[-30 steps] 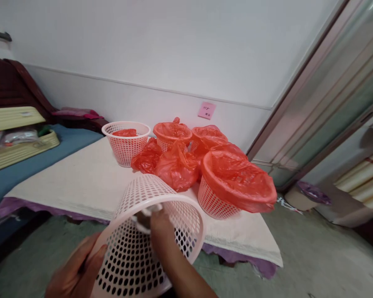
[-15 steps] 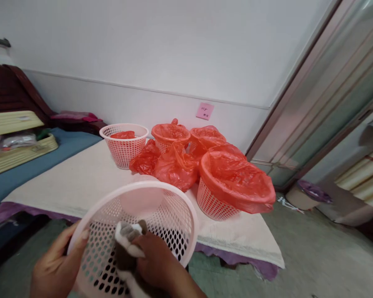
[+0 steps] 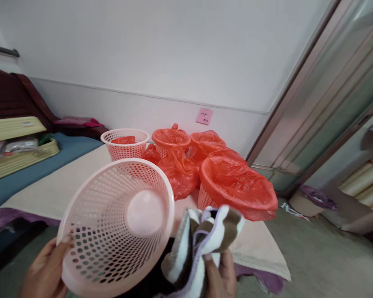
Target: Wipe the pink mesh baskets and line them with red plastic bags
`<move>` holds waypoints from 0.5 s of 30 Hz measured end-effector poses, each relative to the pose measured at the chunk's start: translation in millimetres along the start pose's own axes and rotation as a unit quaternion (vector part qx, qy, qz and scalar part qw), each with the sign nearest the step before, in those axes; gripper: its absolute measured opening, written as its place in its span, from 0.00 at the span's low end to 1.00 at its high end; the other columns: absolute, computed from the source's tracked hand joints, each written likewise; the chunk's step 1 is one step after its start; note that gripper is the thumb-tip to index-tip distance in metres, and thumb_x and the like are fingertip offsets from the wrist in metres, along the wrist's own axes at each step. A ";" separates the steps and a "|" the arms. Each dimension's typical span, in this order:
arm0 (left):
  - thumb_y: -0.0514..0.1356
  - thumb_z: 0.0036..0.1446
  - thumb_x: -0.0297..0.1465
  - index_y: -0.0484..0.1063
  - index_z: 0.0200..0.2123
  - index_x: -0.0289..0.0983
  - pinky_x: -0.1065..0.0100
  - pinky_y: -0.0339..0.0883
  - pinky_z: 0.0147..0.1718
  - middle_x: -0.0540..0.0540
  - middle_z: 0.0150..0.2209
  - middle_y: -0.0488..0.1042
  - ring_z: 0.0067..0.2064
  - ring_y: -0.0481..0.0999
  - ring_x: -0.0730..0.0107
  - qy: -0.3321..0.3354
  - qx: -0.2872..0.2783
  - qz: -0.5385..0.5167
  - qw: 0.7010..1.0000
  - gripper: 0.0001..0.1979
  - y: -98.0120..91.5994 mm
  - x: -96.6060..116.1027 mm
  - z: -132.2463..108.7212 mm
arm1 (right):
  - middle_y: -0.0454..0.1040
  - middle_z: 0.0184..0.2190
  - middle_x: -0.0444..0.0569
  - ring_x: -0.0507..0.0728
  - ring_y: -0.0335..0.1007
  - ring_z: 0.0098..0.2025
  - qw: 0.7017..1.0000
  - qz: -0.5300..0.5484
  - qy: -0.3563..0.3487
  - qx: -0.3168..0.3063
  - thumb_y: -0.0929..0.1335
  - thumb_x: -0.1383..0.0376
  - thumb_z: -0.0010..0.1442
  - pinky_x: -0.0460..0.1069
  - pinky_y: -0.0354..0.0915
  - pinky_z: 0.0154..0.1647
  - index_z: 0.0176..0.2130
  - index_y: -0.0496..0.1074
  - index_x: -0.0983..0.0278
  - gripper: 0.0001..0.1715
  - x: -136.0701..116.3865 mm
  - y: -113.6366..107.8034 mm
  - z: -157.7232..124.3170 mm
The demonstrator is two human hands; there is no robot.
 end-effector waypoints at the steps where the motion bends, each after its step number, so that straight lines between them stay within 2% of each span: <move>1: 0.71 0.41 0.39 0.76 0.42 0.41 0.74 0.70 0.21 0.51 0.26 0.78 0.24 0.76 0.69 -0.009 -0.006 0.007 1.000 0.22 1.5 -2.2 -3.1 | 0.81 0.42 0.51 0.64 0.78 0.44 1.000 0.007 -0.011 -0.002 0.70 0.53 0.57 0.51 0.72 0.39 0.57 0.70 0.62 0.31 -1.4 8.3 -3.1; 4: 0.71 0.39 0.40 0.75 0.45 0.43 0.73 0.71 0.22 0.51 0.28 0.79 0.25 0.77 0.67 -0.022 -0.018 0.021 0.999 0.26 1.8 -5.3 -8.3 | 0.78 0.49 0.53 0.65 0.74 0.52 0.998 0.004 -0.058 -0.034 0.70 0.51 0.58 0.53 0.70 0.48 0.58 0.68 0.63 0.32 -10.1 29.9 -10.9; 8: 0.70 0.45 0.41 0.72 0.45 0.43 0.73 0.70 0.22 0.52 0.26 0.78 0.25 0.77 0.67 -0.036 -0.066 0.071 0.995 0.23 -6.2 -7.7 -1.0 | 0.74 0.54 0.54 0.65 0.69 0.57 0.981 -0.093 -0.142 -0.096 0.70 0.51 0.57 0.53 0.66 0.53 0.55 0.69 0.63 0.31 -30.8 35.9 -1.1; 11: 0.68 0.48 0.45 0.71 0.46 0.44 0.75 0.68 0.19 0.54 0.24 0.77 0.22 0.75 0.70 -0.026 -0.099 0.132 0.986 0.24 -14.3 -11.3 10.3 | 0.76 0.49 0.53 0.63 0.73 0.50 0.957 -0.179 -0.194 -0.123 0.70 0.51 0.57 0.53 0.69 0.49 0.51 0.72 0.62 0.26 -43.8 31.8 16.4; 13: 0.69 0.44 0.49 0.71 0.46 0.43 0.73 0.68 0.18 0.53 0.25 0.77 0.22 0.74 0.69 -0.020 -0.121 0.152 0.981 0.27 -15.5 -15.2 17.9 | 0.78 0.45 0.52 0.63 0.74 0.46 0.939 -0.226 -0.213 -0.145 0.70 0.51 0.57 0.54 0.70 0.46 0.49 0.73 0.61 0.25 -47.9 33.6 26.1; 15: 0.70 0.40 0.50 0.71 0.47 0.43 0.71 0.70 0.19 0.52 0.28 0.79 0.24 0.76 0.66 -0.019 -0.143 0.164 0.976 0.32 -11.7 -18.4 24.5 | 0.78 0.47 0.52 0.64 0.73 0.48 0.928 -0.252 -0.208 -0.178 0.69 0.52 0.56 0.55 0.69 0.49 0.53 0.71 0.60 0.27 -47.5 40.7 32.5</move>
Point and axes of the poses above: each hand's wrist, its own z-axis towards the middle knuckle, its own y-axis out of the palm, x = y × z, the point moved 6 cm from there along z, towards the middle knuckle
